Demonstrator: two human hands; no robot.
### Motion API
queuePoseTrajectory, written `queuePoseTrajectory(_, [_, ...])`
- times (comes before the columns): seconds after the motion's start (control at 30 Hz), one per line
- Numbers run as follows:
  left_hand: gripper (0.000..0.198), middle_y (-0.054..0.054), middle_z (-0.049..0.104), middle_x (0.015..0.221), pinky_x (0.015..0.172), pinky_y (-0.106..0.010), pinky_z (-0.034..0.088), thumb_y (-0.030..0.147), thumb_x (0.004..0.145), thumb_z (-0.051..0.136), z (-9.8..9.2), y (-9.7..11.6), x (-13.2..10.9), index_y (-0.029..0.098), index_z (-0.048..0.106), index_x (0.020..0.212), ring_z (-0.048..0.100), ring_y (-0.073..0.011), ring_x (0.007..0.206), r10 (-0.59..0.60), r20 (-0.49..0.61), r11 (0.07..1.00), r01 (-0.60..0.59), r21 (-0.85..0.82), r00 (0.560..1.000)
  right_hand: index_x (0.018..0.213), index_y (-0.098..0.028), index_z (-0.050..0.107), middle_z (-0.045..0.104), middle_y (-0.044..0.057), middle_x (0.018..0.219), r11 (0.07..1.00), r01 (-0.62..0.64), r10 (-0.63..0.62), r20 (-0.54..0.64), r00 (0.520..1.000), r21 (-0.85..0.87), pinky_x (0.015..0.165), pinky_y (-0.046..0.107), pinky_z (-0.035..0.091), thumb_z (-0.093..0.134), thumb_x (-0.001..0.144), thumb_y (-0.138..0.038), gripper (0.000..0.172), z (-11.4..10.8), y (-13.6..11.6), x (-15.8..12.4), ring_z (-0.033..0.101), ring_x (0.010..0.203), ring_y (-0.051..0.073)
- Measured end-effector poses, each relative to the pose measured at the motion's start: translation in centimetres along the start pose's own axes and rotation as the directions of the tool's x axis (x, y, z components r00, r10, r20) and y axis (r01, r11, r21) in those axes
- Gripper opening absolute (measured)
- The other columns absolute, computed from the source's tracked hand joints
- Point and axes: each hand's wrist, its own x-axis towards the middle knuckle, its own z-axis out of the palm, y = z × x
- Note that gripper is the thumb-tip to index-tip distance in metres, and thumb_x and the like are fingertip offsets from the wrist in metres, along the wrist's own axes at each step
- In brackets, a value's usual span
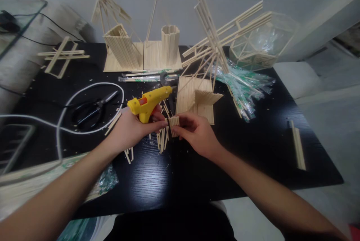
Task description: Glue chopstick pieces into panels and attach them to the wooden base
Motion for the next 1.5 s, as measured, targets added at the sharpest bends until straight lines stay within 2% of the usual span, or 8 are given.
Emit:
queuePoseTrajectory(0.13, [0.032,0.000,0.074,0.084,0.082,-0.030,0.064,0.026,0.071,0.088,1.1,0.5,-0.1,0.020,0.066,0.092,0.073,-0.0163,0.079,0.068,-0.048,0.998,-0.068,0.009,0.997,0.089,-0.022,0.070,0.073,0.000,0.079,0.997,0.049,-0.049,0.004,0.999,-0.057,0.060,0.028,0.056,0.086,0.077,-0.043,0.028,-0.2,0.1,0.0,0.068,0.069,0.015])
queuePoseTrajectory(0.27, [0.027,-0.001,0.075,0.086,0.081,-0.032,0.064,0.028,0.076,0.085,1.8,0.8,-0.3,0.022,0.064,0.092,0.073,-0.0175,0.080,0.105,-0.058,0.992,-0.101,0.070,0.993,0.091,-0.023,0.070,0.076,0.000,0.084,0.983,0.089,-0.090,0.000,0.996,-0.162,0.072,0.032,0.058,0.085,0.080,-0.042,0.027,-0.9,-0.2,-0.1,0.072,0.078,0.017])
queuePoseTrajectory(0.37, [0.024,-0.002,0.076,0.089,0.080,-0.032,0.062,0.038,0.081,0.083,2.0,0.7,-0.6,0.023,0.067,0.091,0.073,-0.0178,0.080,0.191,-0.043,0.954,-0.175,0.243,0.981,0.089,-0.024,0.071,0.077,0.000,0.086,0.956,0.116,-0.121,0.000,0.993,-0.271,0.077,0.034,0.057,0.084,0.081,-0.043,0.024,-1.5,-0.8,-0.4,0.073,0.081,0.018])
queuePoseTrajectory(0.47, [0.023,-0.001,0.076,0.091,0.080,-0.033,0.060,0.041,0.084,0.081,2.1,0.4,-1.0,0.025,0.070,0.096,0.073,-0.0180,0.079,0.283,-0.009,0.865,-0.251,0.435,0.959,0.086,-0.024,0.071,0.076,-0.001,0.082,0.914,0.153,-0.171,-0.014,0.985,-0.377,0.076,0.033,0.057,0.085,0.081,-0.041,0.022,-2.0,-1.2,-0.7,0.072,0.078,0.018])
queuePoseTrajectory(0.57, [0.024,-0.001,0.077,0.094,0.075,-0.031,0.059,0.042,0.086,0.079,2.2,-0.1,-1.1,0.026,0.070,0.102,0.074,-0.0186,0.079,0.298,0.043,0.815,-0.278,0.509,0.954,0.087,-0.025,0.071,0.077,-0.003,0.082,0.880,0.201,-0.231,-0.019,0.973,-0.430,0.075,0.031,0.056,0.084,0.083,-0.037,0.018,-2.3,-1.0,-1.0,0.072,0.076,0.017])
queuePoseTrajectory(0.77, [0.023,0.000,0.077,0.096,0.080,-0.030,0.058,0.041,0.086,0.080,2.1,-0.3,-0.9,0.025,0.070,0.100,0.075,-0.0177,0.083,0.295,0.069,0.815,-0.289,0.503,0.953,0.091,-0.026,0.072,0.078,-0.003,0.087,0.832,0.297,-0.339,-0.005,0.941,-0.468,0.078,0.030,0.057,0.085,0.085,-0.035,0.017,-2.5,0.0,-0.9,0.075,0.080,0.017])
queuePoseTrajectory(1.23, [0.022,0.002,0.077,0.090,0.080,-0.029,0.058,0.031,0.084,0.081,2.5,0.0,-1.0,0.024,0.063,0.095,0.074,-0.0161,0.083,0.261,0.038,0.913,-0.260,0.314,0.964,0.097,-0.029,0.072,0.079,-0.002,0.088,0.795,0.302,-0.340,0.026,0.940,-0.525,0.077,0.032,0.059,0.080,0.089,-0.042,0.017,-2.5,0.7,-0.8,0.075,0.079,0.019])
queuePoseTrajectory(1.5, [0.023,0.001,0.076,0.088,0.078,-0.029,0.058,0.034,0.085,0.081,2.4,0.1,-1.0,0.023,0.063,0.095,0.074,-0.0159,0.081,0.254,0.036,0.908,-0.251,0.334,0.967,0.098,-0.028,0.072,0.079,-0.002,0.089,0.799,0.302,-0.329,0.043,0.943,-0.521,0.078,0.031,0.059,0.079,0.090,-0.043,0.018,-2.5,0.7,-0.7,0.075,0.079,0.018])
